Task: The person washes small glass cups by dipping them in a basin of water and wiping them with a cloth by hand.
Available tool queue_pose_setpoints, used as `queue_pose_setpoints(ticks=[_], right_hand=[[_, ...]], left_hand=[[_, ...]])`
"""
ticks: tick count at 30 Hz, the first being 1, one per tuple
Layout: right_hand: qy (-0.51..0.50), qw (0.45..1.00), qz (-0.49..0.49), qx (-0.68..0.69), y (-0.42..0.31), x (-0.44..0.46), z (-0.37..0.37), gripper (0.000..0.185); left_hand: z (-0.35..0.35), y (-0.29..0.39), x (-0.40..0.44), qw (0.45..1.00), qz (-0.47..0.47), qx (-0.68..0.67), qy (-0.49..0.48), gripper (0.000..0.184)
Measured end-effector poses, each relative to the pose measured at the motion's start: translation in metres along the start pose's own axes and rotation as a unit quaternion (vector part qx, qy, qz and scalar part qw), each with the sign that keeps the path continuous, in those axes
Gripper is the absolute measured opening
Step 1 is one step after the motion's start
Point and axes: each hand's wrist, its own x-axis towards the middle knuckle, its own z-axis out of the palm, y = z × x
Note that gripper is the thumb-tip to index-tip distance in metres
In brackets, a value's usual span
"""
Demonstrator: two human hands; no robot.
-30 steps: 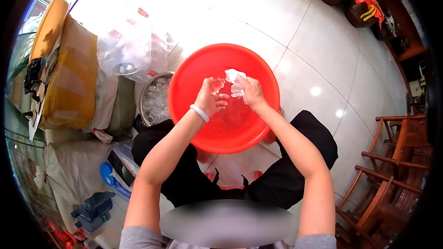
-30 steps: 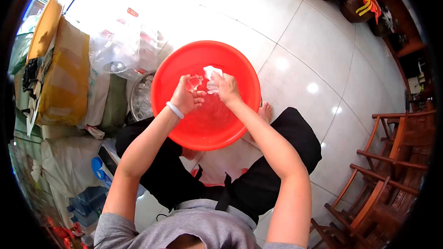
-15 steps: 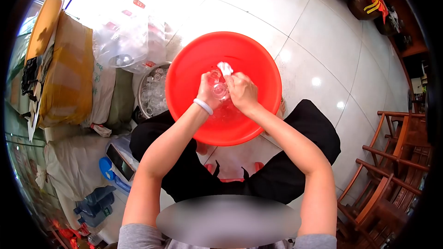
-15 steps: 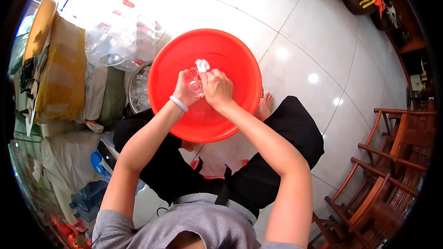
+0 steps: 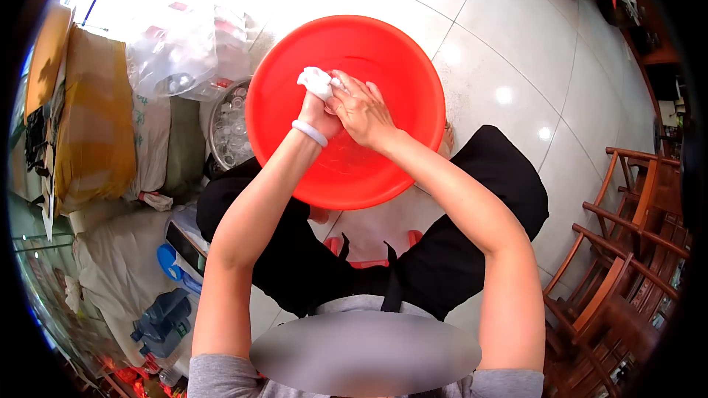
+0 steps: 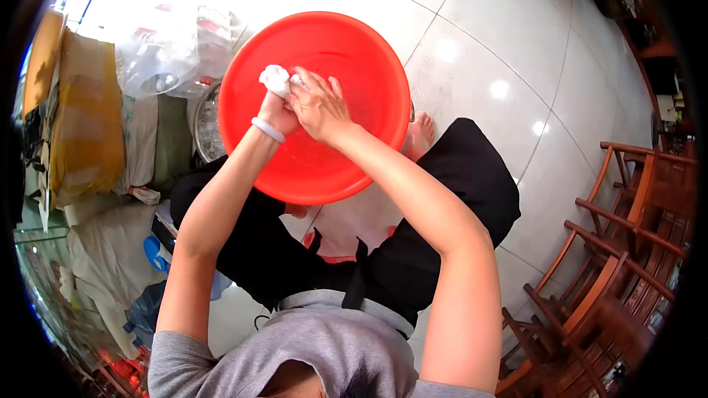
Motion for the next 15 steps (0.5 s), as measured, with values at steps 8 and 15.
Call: queue_pose_setpoints(ticks=[8, 15], right_hand=[[-0.05, 0.963, 0.25, 0.082, 0.037, 0.013, -0.008, 0.029], [-0.239, 0.946, 0.193, -0.104, 0.058, -0.028, -0.008, 0.024]], left_hand=[[-0.033, -0.032, 0.041, 0.975, -0.087, 0.203, 0.001, 0.026], [-0.15, -0.109, 0.087, 0.093, 0.085, 0.95, -0.287, 0.019]])
